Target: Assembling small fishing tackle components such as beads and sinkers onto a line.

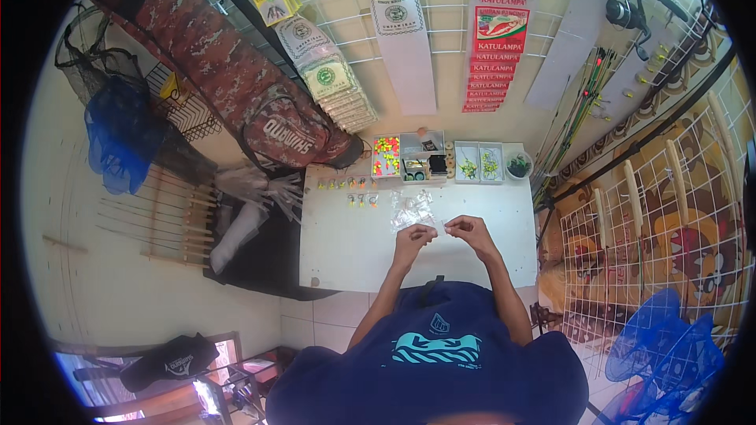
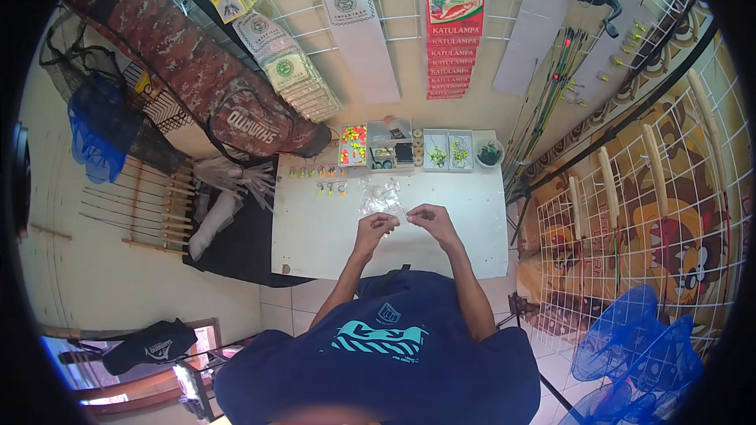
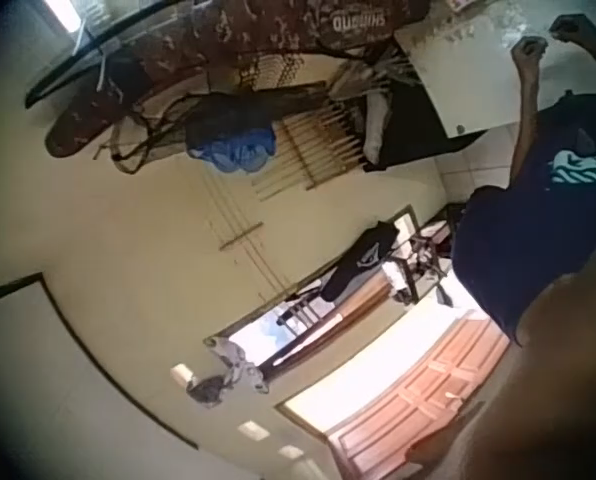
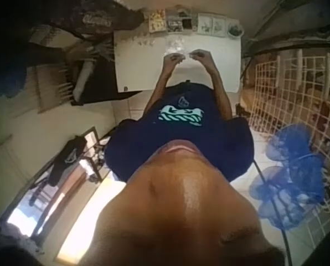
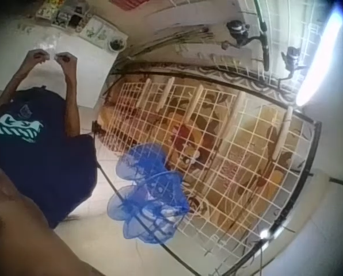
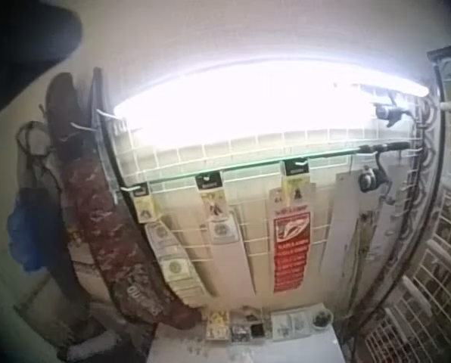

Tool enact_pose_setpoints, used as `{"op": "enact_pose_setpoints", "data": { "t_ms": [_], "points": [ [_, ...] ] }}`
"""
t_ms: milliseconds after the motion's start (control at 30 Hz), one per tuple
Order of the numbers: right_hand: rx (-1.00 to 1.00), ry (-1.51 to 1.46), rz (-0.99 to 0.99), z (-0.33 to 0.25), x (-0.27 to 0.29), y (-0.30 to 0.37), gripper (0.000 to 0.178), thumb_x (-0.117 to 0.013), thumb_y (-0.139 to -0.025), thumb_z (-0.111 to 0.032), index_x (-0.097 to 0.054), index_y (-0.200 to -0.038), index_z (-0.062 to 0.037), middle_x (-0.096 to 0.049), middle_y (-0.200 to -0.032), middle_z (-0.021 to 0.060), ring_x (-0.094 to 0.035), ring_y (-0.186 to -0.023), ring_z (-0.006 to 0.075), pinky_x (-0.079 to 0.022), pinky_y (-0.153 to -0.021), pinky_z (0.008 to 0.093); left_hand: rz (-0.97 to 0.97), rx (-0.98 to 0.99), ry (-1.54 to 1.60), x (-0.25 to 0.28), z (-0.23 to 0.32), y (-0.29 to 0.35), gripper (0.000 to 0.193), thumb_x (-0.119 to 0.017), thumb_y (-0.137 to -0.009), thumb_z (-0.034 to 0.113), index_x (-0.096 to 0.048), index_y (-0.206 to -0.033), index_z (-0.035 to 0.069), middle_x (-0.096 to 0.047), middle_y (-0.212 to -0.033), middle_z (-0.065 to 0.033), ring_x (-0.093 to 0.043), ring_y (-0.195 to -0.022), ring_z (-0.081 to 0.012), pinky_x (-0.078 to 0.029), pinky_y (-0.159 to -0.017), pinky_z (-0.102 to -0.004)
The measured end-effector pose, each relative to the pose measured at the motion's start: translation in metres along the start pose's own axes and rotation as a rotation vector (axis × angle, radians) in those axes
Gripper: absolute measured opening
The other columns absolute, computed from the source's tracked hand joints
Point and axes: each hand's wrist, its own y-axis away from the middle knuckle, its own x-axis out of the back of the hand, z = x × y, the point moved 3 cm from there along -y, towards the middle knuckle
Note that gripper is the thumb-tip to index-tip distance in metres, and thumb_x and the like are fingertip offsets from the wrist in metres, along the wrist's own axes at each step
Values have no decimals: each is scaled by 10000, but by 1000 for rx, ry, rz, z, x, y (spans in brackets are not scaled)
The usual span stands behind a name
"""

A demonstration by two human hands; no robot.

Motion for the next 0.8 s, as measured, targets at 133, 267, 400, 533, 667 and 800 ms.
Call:
{"op": "enact_pose_setpoints", "data": {
  "t_ms": [133, 267, 400, 533, 667, 800],
  "points": [
    [100, 234, 89, -8, -1, 1, 103, -725, -811, -75, -681, -875, -7, -662, -777, 20, -568, -703, 55, -445, -643, 205, 94, -123, -177, -4, 22, 4, 386, -742, -801, 159, -618, -1148, 44, -666, -1009, -75, -608, -854, -148, -480, -760, -283],
    [162, 179, 164, -17, -4, 1, 99, -729, -810, -92, -671, -828, -14, -645, -728, 3, -524, -649, 35, -408, -596, 200, 258, -639, -794, -23, 74, 16, 480, -773, -739, 160, -617, -1189, 101, -551, -1192, -95, -525, -1081, -238, -434, -904, -379],
    [151, 201, 162, -27, -6, 2, 113, -716, -826, -102, -660, -846, -5, -646, -736, 14, -559, -677, 56, -439, -629, 210, 176, -661, -913, -34, 92, 13, 453, -775, -727, 187, -642, -1153, 117, -554, -1144, -91, -514, -1035, -263, -400, -918, -399],
    [144, 39, 125, -32, -11, 4, 112, -702, -838, -97, -650, -872, -4, -654, -780, 32, -590, -725, 74, -464, -683, 216, 120, -734, -878, -32, 92, 10, 432, -752, -741, 169, -639, -1153, 108, -582, -1101, -62, -529, -1031, -256, -403, -894, -391],
    [100, -26, 104, -37, -13, 10, 147, -673, -868, -136, -650, -900, 5, -650, -797, 37, -572, -746, 86, -458, -710, 232, 102, -725, -906, -31, 93, 11, 436, -752, -745, 175, -639, -1159, 100, -594, -1115, -57, -536, -1043, -248, -403, -898, -388],
    [92, -84, 86, -33, -11, 10, 186, -650, -885, -182, -676, -938, -5, -648, -793, 24, -552, -733, 83, -447, -701, 230, 79, -707, -850, -31, 91, 13, 448, -766, -739, 178, -649, -1164, 98, -624, -1104, -68, -559, -1031, -243, -402, -914, -380]
  ]
}}
